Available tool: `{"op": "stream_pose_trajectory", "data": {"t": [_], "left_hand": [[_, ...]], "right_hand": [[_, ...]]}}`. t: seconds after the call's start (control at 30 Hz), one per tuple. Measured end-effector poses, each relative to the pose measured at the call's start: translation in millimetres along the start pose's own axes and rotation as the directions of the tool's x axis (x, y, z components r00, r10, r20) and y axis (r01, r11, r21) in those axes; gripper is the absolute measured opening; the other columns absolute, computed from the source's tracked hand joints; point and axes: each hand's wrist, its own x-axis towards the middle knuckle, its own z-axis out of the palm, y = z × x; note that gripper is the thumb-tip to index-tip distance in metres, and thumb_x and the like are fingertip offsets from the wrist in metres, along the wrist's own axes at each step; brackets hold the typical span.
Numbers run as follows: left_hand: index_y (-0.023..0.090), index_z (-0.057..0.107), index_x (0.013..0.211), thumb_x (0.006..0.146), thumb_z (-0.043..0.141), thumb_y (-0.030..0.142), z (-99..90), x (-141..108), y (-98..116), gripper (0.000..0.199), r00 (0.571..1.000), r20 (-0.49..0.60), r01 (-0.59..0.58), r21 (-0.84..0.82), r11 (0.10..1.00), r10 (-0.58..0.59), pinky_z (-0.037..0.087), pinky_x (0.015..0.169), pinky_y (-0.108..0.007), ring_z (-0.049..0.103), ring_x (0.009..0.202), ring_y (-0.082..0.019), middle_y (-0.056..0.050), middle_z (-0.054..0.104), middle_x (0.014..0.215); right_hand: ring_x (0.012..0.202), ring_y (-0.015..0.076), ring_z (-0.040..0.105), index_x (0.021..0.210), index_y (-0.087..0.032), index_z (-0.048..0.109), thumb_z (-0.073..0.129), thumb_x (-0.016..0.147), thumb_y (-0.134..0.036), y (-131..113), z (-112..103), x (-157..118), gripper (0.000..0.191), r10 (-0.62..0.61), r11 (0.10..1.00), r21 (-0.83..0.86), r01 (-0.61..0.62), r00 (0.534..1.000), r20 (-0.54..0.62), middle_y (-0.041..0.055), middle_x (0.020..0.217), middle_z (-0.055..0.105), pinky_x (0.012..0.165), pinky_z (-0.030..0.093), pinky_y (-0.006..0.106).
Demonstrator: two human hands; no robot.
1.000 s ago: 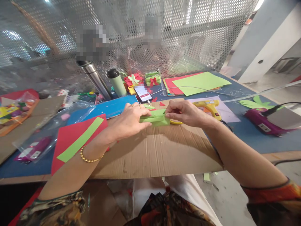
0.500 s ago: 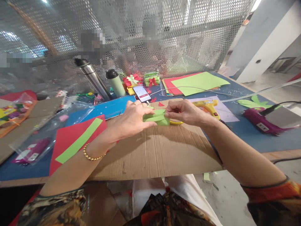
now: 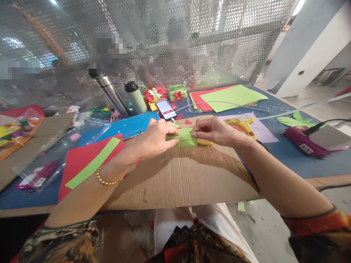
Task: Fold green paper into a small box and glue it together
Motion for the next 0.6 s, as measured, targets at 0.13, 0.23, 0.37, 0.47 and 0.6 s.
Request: {"op": "stream_pose_trajectory", "data": {"t": [0.13,0.23,0.37,0.47,0.6], "left_hand": [[0.019,0.073,0.086,0.089,0.065,0.027,-3.2,3.2,2.7,0.012,0.997,0.058,0.046,-0.047,0.998,-0.043,0.039,0.096,-0.049,0.065,0.1,-0.027,-0.005,0.077,0.101],[0.018,0.071,0.08,0.09,0.064,0.026,-3.8,6.3,3.1,0.015,0.996,0.073,0.062,-0.087,0.994,-0.056,0.041,0.091,-0.045,0.065,0.092,-0.024,-0.005,0.077,0.093],[0.018,0.07,0.076,0.087,0.064,0.021,-2.7,9.0,1.9,0.013,0.996,0.064,0.066,-0.151,0.986,-0.057,0.042,0.083,-0.038,0.062,0.082,-0.02,-0.003,0.073,0.082],[0.018,0.068,0.071,0.086,0.066,0.02,-1.4,9.9,-0.3,0.015,0.997,0.051,0.066,-0.161,0.985,-0.059,0.041,0.079,-0.036,0.059,0.078,-0.019,-0.003,0.07,0.075],[0.018,0.068,0.068,0.084,0.067,0.019,0.1,10.3,-4.1,0.017,0.998,0.039,0.056,-0.131,0.99,-0.052,0.04,0.075,-0.035,0.058,0.076,-0.019,-0.002,0.066,0.07]], "right_hand": [[0.06,0.0098,0.046,0.075,-0.015,0.066,0.061,0.088,-0.04,-1.1,0.0,-0.6,0.029,0.003,1.0,-0.023,-0.003,1.0,-0.006,-0.0002,0.068,0.057,0.055,0.033,0.025],[0.06,0.0096,0.045,0.074,-0.015,0.066,0.06,0.088,-0.04,-2.4,-0.3,-1.0,0.029,0.006,1.0,-0.031,-0.006,1.0,-0.008,-0.0003,0.067,0.057,0.054,0.033,0.025],[0.059,0.0093,0.045,0.074,-0.015,0.066,0.06,0.088,-0.04,-1.6,0.1,-0.9,0.029,-0.003,1.0,-0.027,0.003,1.0,-0.018,-0.0006,0.066,0.056,0.053,0.033,0.025],[0.058,0.0092,0.045,0.075,-0.015,0.066,0.061,0.089,-0.041,1.6,0.9,-0.4,0.029,-0.008,1.0,-0.019,0.007,1.0,-0.022,-0.001,0.067,0.056,0.053,0.032,0.025],[0.058,0.0094,0.043,0.095,-0.014,0.074,0.065,0.09,-0.04,3.7,1.5,0.0,0.028,-0.026,0.999,-0.029,0.024,0.998,-0.063,-0.0038,0.063,0.052,0.055,0.031,0.026]]}}
